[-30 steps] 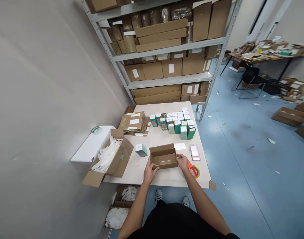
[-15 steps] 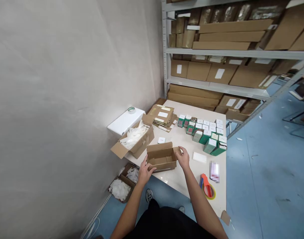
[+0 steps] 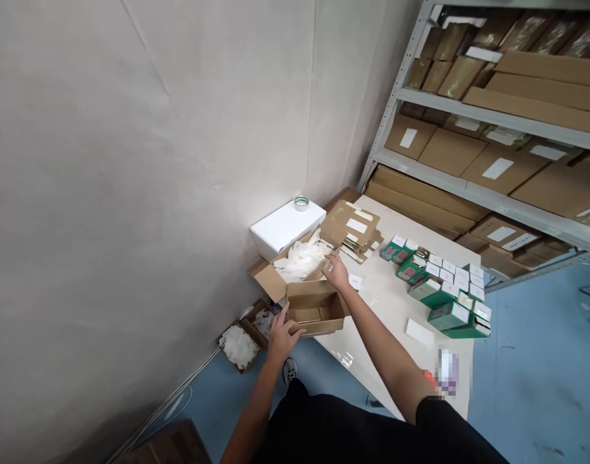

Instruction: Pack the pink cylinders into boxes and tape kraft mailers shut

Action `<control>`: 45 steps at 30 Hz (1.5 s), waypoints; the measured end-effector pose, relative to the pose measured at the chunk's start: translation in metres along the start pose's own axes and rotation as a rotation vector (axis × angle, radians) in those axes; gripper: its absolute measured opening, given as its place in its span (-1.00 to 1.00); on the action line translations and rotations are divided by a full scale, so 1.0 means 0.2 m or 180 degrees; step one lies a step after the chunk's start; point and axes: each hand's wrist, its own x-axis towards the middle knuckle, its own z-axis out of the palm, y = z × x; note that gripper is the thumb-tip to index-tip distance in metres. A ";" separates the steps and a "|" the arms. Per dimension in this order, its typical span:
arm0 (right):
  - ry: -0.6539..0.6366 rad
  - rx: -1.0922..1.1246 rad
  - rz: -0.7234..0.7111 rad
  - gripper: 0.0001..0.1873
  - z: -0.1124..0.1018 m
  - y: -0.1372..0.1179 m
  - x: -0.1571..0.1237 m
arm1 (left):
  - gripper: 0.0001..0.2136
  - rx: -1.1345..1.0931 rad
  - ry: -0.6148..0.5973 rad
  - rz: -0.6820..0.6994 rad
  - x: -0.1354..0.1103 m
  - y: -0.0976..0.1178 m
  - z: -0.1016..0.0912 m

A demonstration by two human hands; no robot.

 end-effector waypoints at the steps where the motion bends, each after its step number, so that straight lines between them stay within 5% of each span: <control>1: -0.0156 -0.0172 -0.0057 -0.43 0.05 -0.02 0.08 | -0.91 -0.0027 -0.0018 -0.0014 0.01 -0.01 -0.02; 7: -0.1231 -0.1239 -0.0178 -0.28 0.29 -0.06 0.49 | -0.90 -0.0126 -0.0017 0.0108 0.03 -0.07 -0.09; 12: -0.1804 -0.1801 0.0049 -0.23 0.42 -0.06 0.67 | -0.89 -0.0181 -0.0030 0.0290 0.01 -0.11 -0.11; 19: -0.1863 -0.1873 0.0045 -0.62 0.47 -0.08 0.67 | -0.89 -0.0188 -0.0108 0.0348 0.02 -0.15 -0.10; 26: -0.1486 -0.1646 -0.0159 -0.75 0.34 -0.13 0.57 | -0.89 -0.0088 -0.0057 0.0428 0.04 -0.15 -0.09; 30: -0.1170 -0.1367 -0.0493 -0.81 0.19 -0.13 0.48 | -0.89 0.0007 0.0045 0.0477 0.03 -0.10 -0.08; 35: -0.0299 -0.0617 -0.1145 -0.84 -0.06 -0.03 0.24 | -0.90 0.0150 0.0258 0.0489 -0.01 0.00 0.00; 45: 0.0784 -0.0027 -0.0856 -0.77 -0.60 0.38 -0.71 | -0.91 0.0205 -0.0002 0.0962 -0.11 0.43 0.40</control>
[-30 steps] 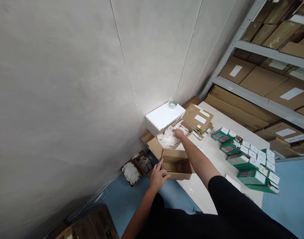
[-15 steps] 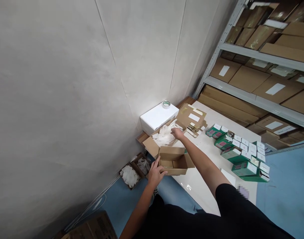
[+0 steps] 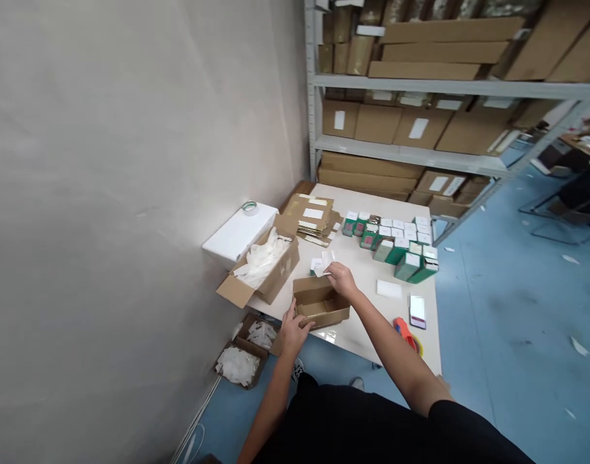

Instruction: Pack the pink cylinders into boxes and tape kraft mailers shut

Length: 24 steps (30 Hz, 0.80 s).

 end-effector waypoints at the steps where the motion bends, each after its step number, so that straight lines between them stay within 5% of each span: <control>1: 0.0060 -0.0024 0.0130 -0.78 -0.05 0.01 -0.10 | -0.91 -0.0052 -0.0052 0.0055 0.01 0.05 0.05; 6: 0.0056 -0.0033 0.1017 -0.85 -0.20 0.08 -0.58 | -0.92 -0.0408 -0.0310 0.0235 0.04 0.29 0.31; 10: -0.0695 0.0241 0.1515 -0.30 -0.27 0.14 -0.87 | -0.93 -0.0730 -0.0562 0.0232 0.07 0.42 0.50; 12: -0.0735 0.0364 0.1713 -0.25 -0.31 0.17 -0.97 | -0.93 -0.0848 -0.0713 0.0190 0.07 0.45 0.57; 19: 0.0283 0.0423 0.2065 -0.53 -0.45 0.22 -1.03 | -0.90 -0.0779 -0.0968 0.0087 0.13 0.43 0.68; 24: 0.0500 0.0366 0.2147 -0.55 -0.38 0.22 -0.93 | -0.88 -0.0838 -0.1186 0.0093 0.27 0.34 0.74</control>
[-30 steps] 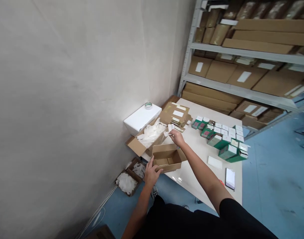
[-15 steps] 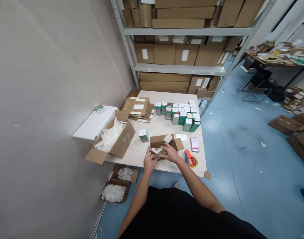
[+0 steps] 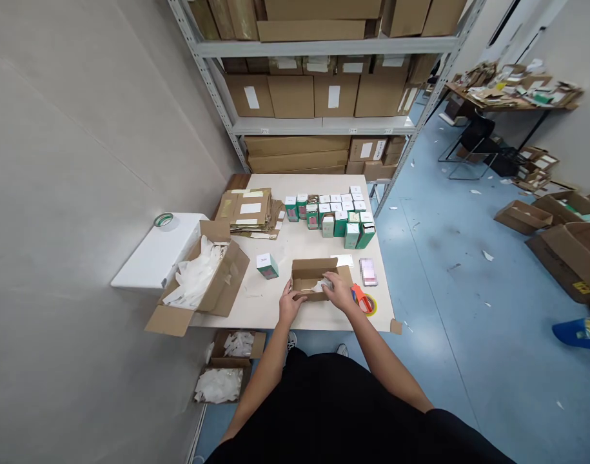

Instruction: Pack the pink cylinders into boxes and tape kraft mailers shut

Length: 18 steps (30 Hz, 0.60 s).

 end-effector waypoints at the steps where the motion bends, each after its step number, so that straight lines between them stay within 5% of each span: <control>1: 0.0035 -0.0001 0.0015 -0.55 0.04 -0.01 0.02 | -0.87 -0.0028 -0.0091 -0.0027 0.04 -0.03 0.00; 10: -0.0121 0.0358 0.0602 -0.47 0.44 -0.16 0.21 | -0.61 -0.0072 -0.0573 -0.0118 0.20 -0.30 -0.08; 18: -0.0328 0.0938 0.1149 -0.33 0.95 -0.18 0.48 | -0.58 -0.0024 0.0468 -0.0384 0.40 -0.44 -0.47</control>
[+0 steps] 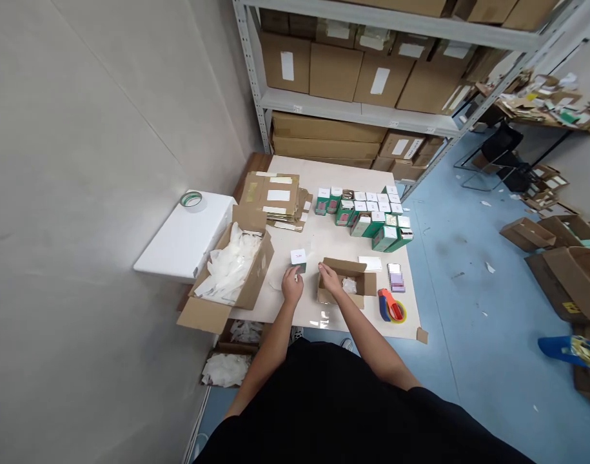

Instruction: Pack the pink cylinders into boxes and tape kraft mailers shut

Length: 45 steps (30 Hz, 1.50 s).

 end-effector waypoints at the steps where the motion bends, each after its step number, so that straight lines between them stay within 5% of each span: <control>1: 0.0002 0.0017 0.0082 -0.30 0.06 0.00 0.04 | -0.55 -0.0001 0.0064 -0.0053 0.05 -0.01 -0.04; 10: -0.0261 0.0147 0.0167 -0.36 0.56 -0.04 0.15 | -0.38 0.0082 -0.0364 -0.0735 0.37 -0.10 -0.14; 19: -0.0335 0.0071 0.0503 -0.35 0.60 -0.02 0.17 | -0.46 0.0101 0.0010 -0.0690 0.39 -0.17 -0.25; 26: 0.0383 -0.0054 0.0097 -0.27 0.40 -0.05 0.09 | -0.47 -0.0401 0.0148 -0.0623 0.32 -0.13 -0.48; 29: 0.0671 0.0200 -0.0018 -0.26 0.24 -0.09 0.01 | -0.46 -0.0708 -0.0065 -0.0534 0.29 -0.06 -0.48; 34: 0.1249 0.0324 -0.0310 -0.27 -0.06 -0.07 -0.16 | -0.44 -0.0817 -0.0630 -0.0341 0.18 0.13 -0.22; 38: 0.1759 0.0209 -0.0084 -0.28 -0.28 0.06 -0.32 | -0.43 -0.1075 -0.1173 -0.0297 0.06 0.29 0.03; 45: 0.2011 0.0768 0.0135 -0.24 -0.45 0.25 -0.45 | -0.39 -0.0907 -0.1543 -0.0383 -0.05 0.38 0.26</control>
